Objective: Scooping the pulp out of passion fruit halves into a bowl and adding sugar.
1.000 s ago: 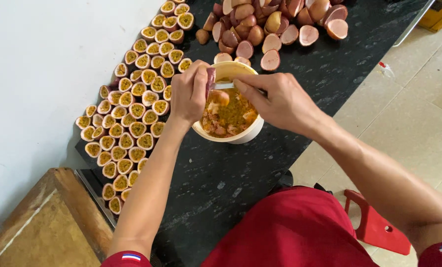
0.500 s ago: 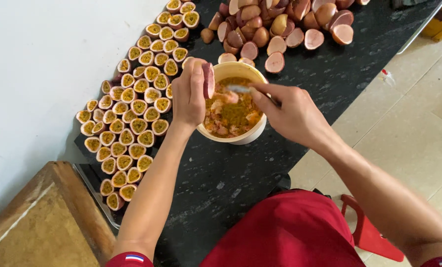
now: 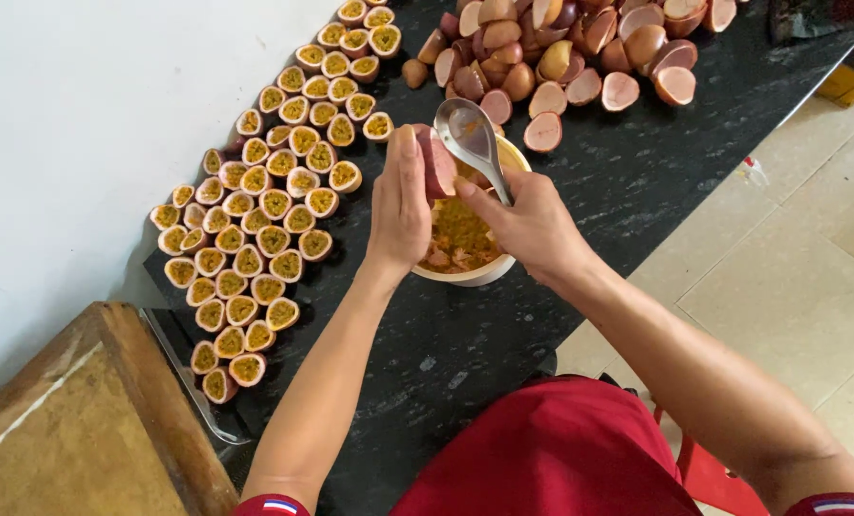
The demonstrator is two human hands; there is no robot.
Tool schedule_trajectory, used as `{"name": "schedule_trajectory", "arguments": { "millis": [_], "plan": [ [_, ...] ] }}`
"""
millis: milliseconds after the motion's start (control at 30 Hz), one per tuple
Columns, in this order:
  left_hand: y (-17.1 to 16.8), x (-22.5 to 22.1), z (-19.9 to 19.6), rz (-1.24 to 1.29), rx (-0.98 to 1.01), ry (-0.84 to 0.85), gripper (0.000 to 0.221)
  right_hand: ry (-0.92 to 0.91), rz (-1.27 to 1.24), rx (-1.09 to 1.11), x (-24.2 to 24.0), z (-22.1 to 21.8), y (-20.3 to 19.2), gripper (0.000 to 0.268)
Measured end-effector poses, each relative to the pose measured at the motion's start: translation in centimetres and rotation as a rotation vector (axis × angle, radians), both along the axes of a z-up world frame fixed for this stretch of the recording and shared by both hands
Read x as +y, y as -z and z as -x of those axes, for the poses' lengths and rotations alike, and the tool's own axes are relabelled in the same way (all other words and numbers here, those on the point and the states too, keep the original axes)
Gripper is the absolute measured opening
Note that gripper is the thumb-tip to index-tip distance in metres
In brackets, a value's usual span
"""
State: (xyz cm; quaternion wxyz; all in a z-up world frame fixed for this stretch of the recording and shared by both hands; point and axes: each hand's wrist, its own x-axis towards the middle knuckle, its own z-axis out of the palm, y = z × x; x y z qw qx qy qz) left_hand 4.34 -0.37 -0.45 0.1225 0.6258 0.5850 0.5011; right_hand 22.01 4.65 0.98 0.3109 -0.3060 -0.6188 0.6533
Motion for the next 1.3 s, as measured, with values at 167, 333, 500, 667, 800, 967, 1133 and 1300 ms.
{"name": "schedule_trajectory", "arguments": {
  "millis": [167,333,500,667,800,967,1133,1300],
  "plan": [
    [-1.8,1.2,3.3,0.108,-0.194,-0.070,0.058,0.017,-0.095,-0.304,0.4,-1.1,-1.5,0.033],
    [-2.0,6.6,6.3,0.294,-0.185,-0.168,0.065,0.029,-0.264,-0.473,0.6,-1.5,-1.5,0.036],
    [3.7,16.2,9.3,0.692,0.002,-0.169,0.070,0.013,-0.238,-0.443,-0.1,-1.4,-1.8,0.042],
    [4.1,19.6,9.4,0.710,-0.109,-0.187,0.072,-0.004,-0.227,-0.498,-0.1,-1.0,-2.5,0.043],
    [4.1,16.9,10.5,0.543,-0.015,-0.294,0.069,-0.035,-0.251,-0.410,0.2,-1.0,-0.8,0.044],
    [3.2,4.9,16.3,0.257,0.069,-0.434,0.045,-0.038,-0.309,-0.504,0.5,-1.2,-1.0,0.041],
    [3.9,-11.0,20.2,0.160,0.140,-0.755,0.031,-0.054,-0.422,-0.431,1.0,-1.4,-0.6,0.038],
    [6.0,-24.0,17.0,0.562,0.135,-1.029,0.042,-0.019,-0.470,-0.462,0.8,-1.0,-0.9,0.040]
  ]
}}
